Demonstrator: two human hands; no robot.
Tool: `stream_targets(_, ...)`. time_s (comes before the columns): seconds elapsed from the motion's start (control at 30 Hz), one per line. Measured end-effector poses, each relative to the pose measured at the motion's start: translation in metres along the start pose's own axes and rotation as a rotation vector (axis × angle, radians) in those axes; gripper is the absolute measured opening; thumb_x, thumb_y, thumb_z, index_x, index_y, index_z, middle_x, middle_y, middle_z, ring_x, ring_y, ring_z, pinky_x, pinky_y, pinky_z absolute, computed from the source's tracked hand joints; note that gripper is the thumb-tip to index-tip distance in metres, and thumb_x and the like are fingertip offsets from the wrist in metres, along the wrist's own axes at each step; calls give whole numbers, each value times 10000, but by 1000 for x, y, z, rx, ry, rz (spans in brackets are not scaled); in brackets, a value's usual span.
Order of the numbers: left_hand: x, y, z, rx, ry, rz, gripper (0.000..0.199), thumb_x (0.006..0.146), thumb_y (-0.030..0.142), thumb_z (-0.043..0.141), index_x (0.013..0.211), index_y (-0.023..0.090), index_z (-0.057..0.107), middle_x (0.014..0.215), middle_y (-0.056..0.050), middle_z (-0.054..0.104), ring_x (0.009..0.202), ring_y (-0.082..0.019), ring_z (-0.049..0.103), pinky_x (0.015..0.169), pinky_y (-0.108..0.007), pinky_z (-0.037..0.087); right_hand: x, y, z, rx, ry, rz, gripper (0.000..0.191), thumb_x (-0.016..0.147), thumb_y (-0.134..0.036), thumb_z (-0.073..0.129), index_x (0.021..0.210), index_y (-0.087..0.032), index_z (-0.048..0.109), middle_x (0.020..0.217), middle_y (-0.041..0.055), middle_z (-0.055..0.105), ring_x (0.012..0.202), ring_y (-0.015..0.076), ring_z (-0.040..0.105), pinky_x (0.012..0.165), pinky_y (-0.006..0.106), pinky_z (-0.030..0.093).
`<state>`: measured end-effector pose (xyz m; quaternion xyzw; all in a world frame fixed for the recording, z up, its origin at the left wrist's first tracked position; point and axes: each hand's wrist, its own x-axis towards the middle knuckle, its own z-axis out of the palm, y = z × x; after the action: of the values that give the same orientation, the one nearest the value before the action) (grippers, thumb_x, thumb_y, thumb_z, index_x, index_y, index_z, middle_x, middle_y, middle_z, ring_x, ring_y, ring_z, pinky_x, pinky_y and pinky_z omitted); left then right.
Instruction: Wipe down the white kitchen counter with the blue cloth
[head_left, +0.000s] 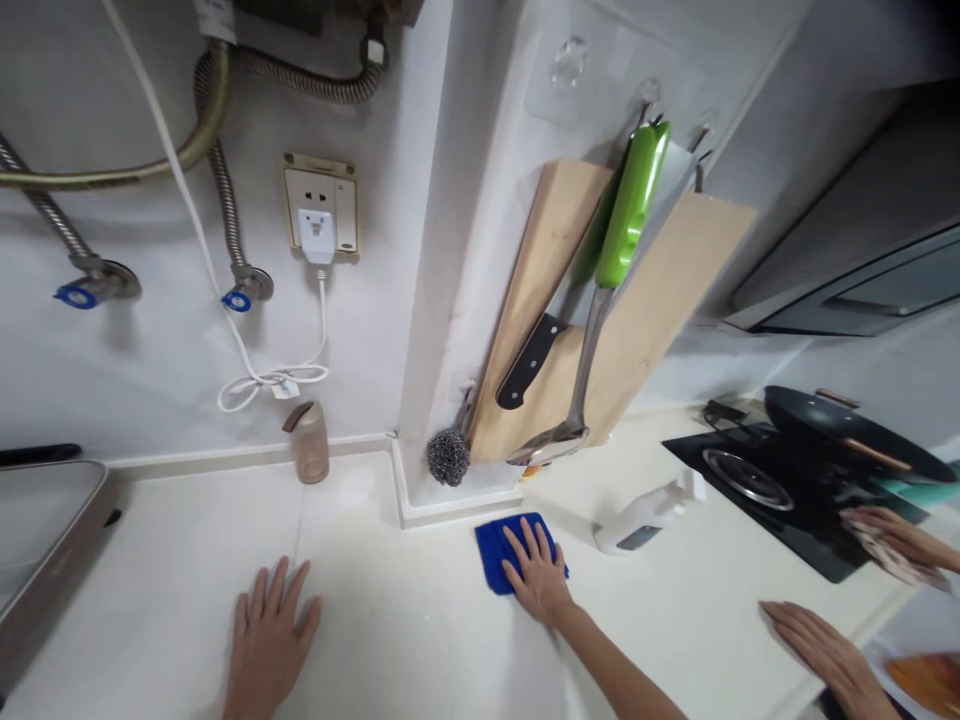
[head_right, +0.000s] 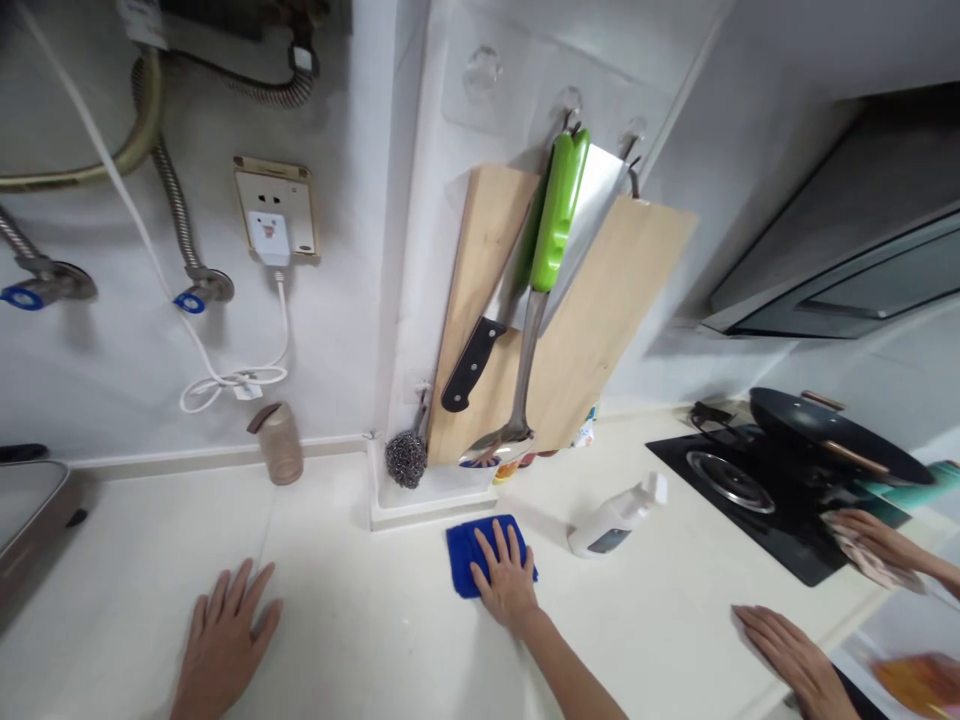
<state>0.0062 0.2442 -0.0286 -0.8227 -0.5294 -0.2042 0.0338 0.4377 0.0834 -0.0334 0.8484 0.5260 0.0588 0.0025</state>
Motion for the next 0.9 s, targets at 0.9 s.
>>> stream_targets(0.9, -4, -4, -9, -42, -27, -28, 538, 907, 454, 430, 1384, 246, 567, 1511, -102, 484, 1443, -351, 342, 1163, -579, 281, -54, -196, -33, 275, -99, -260, 740, 935, -674, 328, 1560, -316, 157, 1644, 130, 62, 1485, 470, 38, 1087, 784, 145)
